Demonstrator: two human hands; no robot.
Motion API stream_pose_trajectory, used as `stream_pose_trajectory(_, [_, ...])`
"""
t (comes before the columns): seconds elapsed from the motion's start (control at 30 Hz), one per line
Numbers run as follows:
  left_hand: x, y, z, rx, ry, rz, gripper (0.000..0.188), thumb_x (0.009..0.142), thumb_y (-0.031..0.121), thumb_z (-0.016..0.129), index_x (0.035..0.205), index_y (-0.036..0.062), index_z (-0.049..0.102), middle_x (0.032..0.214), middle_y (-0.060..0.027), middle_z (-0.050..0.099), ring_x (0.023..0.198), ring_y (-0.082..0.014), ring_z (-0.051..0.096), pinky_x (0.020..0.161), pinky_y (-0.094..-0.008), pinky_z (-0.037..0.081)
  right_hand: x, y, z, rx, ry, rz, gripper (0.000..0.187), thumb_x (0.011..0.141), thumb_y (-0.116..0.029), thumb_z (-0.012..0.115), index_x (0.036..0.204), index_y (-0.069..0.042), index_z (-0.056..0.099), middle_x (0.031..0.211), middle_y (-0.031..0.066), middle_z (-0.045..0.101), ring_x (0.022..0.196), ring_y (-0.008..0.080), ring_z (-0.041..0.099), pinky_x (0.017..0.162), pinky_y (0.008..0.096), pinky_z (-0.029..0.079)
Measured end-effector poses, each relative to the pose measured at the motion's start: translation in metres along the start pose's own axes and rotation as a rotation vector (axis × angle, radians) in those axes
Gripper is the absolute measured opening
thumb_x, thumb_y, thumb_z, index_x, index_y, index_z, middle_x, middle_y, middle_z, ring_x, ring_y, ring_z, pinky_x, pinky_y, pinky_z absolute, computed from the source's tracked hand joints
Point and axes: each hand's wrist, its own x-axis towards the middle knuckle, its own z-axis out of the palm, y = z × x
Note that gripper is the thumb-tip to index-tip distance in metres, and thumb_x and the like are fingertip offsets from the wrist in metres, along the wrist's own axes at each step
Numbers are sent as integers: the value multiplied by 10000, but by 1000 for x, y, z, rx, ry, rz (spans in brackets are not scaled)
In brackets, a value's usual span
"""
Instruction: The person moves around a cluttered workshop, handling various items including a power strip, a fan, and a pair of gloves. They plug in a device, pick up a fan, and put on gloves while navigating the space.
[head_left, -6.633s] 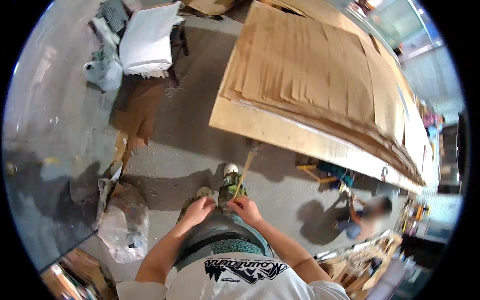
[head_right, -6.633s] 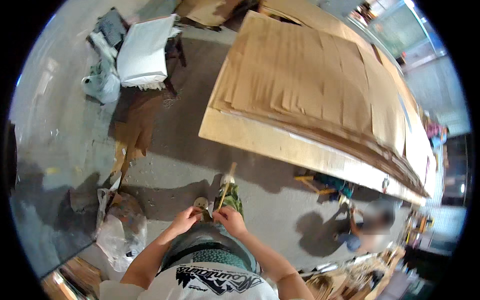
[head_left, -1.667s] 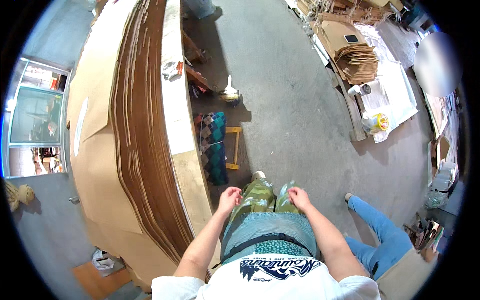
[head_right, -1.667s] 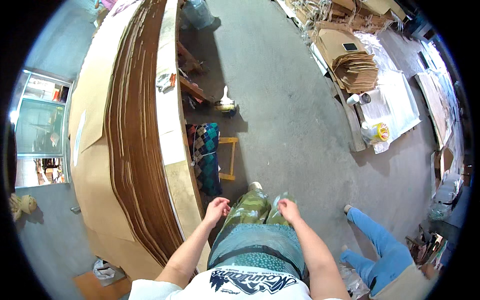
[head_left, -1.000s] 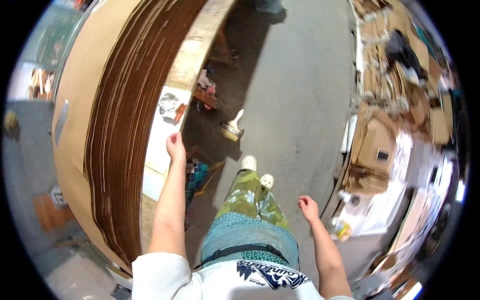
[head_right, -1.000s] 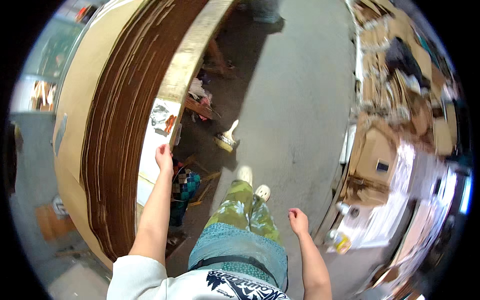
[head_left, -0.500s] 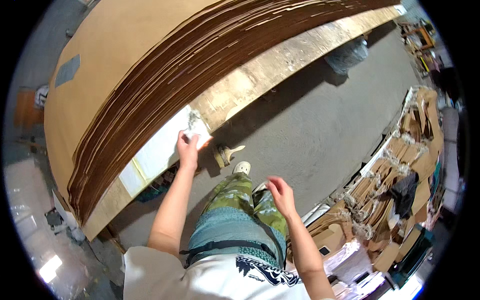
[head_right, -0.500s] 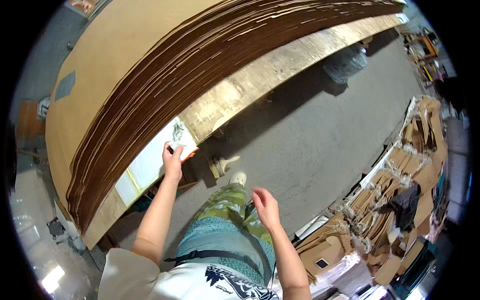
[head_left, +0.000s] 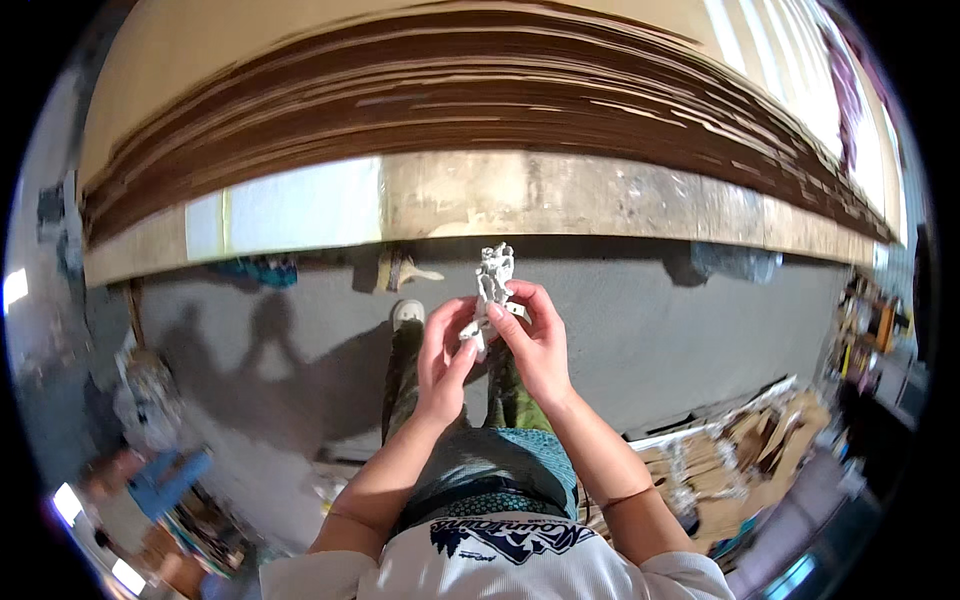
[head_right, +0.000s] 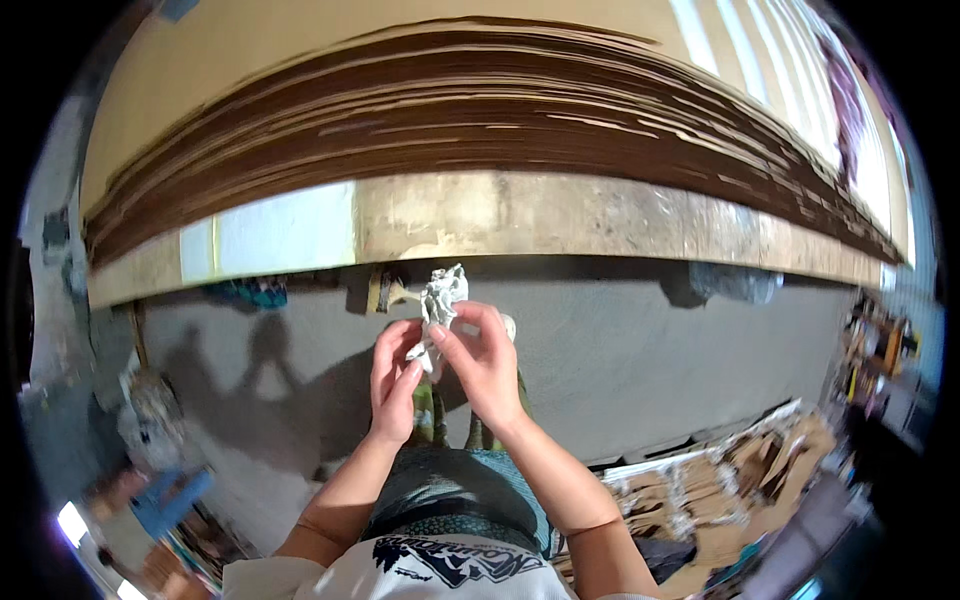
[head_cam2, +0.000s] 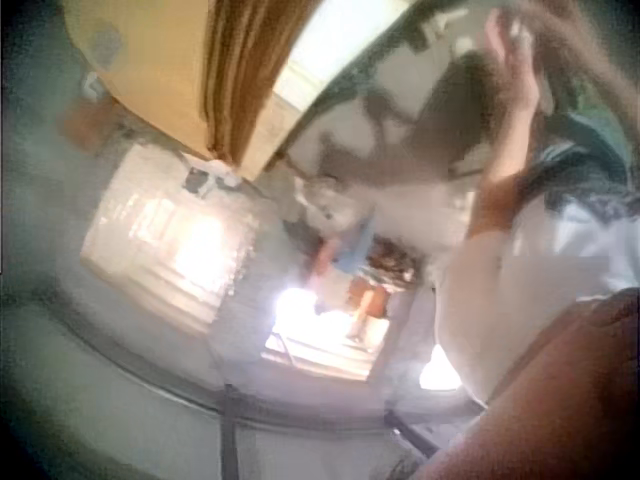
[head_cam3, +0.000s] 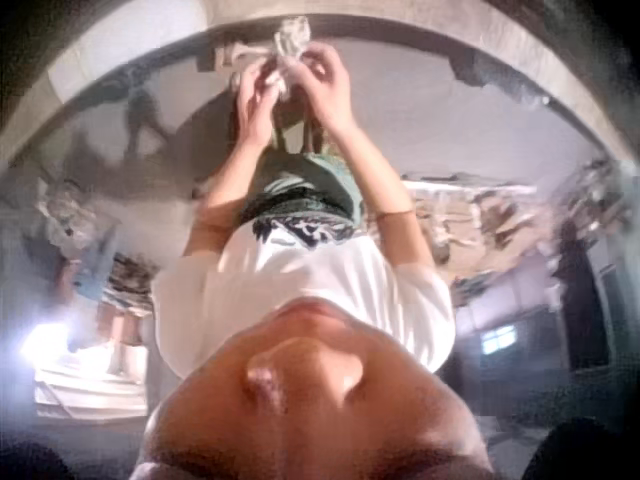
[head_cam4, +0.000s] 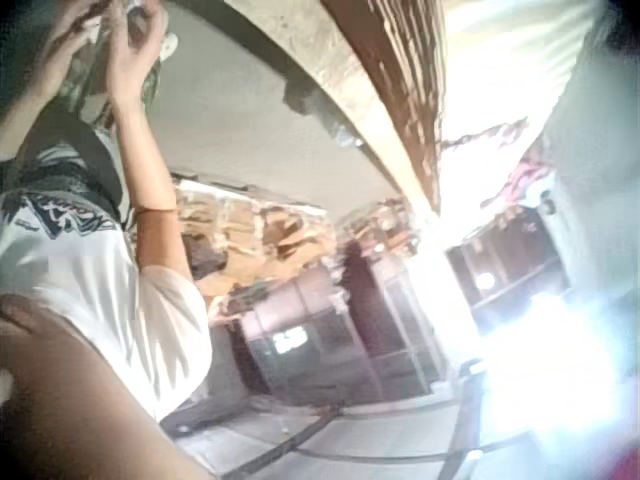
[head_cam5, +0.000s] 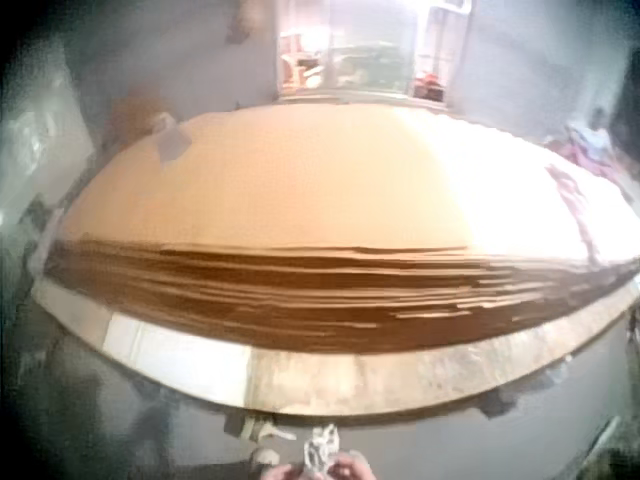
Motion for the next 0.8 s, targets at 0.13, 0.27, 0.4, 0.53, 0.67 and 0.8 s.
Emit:
stream_pose_trajectory(0.13, [-13,-7,-2,-26,226,-13,428,956,112,568,1350,17,430,1252,-67,534,1079,-119,550,865,-262,469,7,24,-1,-120,-206,59,158,926,-54,626,1072,-6,587,1075,23,564,919,104,597,773,255,517])
stream_pose_trajectory(0.27, [-40,-15,-41,61,426,40,283,950,102,601,1213,6,562,1028,-9,538,908,-64,565,746,-212,467,-3,64,24,-81,-426,173,107,945,-65,604,1037,-12,612,993,21,629,874,93,602,750,250,519])
stream_pose_trajectory(0.4, [-75,-27,-98,-194,630,-37,202,991,150,540,1070,-15,626,870,9,578,706,-42,540,564,-208,446,-12,87,63,-187,-535,330,77,953,-93,602,1001,-44,637,876,-15,645,761,74,594,689,234,491])
stream_pose_trajectory(0.53, [-110,-37,-150,-692,637,9,284,1033,213,437,1186,5,557,1056,-73,635,898,-153,626,777,-311,515,-19,111,109,-63,-574,465,108,994,-131,524,1011,-76,615,988,-10,640,939,80,563,874,271,435])
stream_pose_trajectory(0.67, [-132,-49,-197,-847,694,38,321,1038,276,422,1167,21,569,1071,-73,648,993,-182,630,886,-361,506,-31,143,153,-52,-580,509,150,1007,-181,502,1038,-80,608,1005,-25,630,925,77,554,835,252,429])
stream_pose_trajectory(0.8, [-150,-82,-247,-885,774,-65,359,1021,323,464,1222,43,564,1110,-53,633,961,-146,616,849,-313,486,-39,189,186,-390,-559,446,179,1021,-203,474,1029,-79,602,977,-35,602,892,71,542,805,219,415])
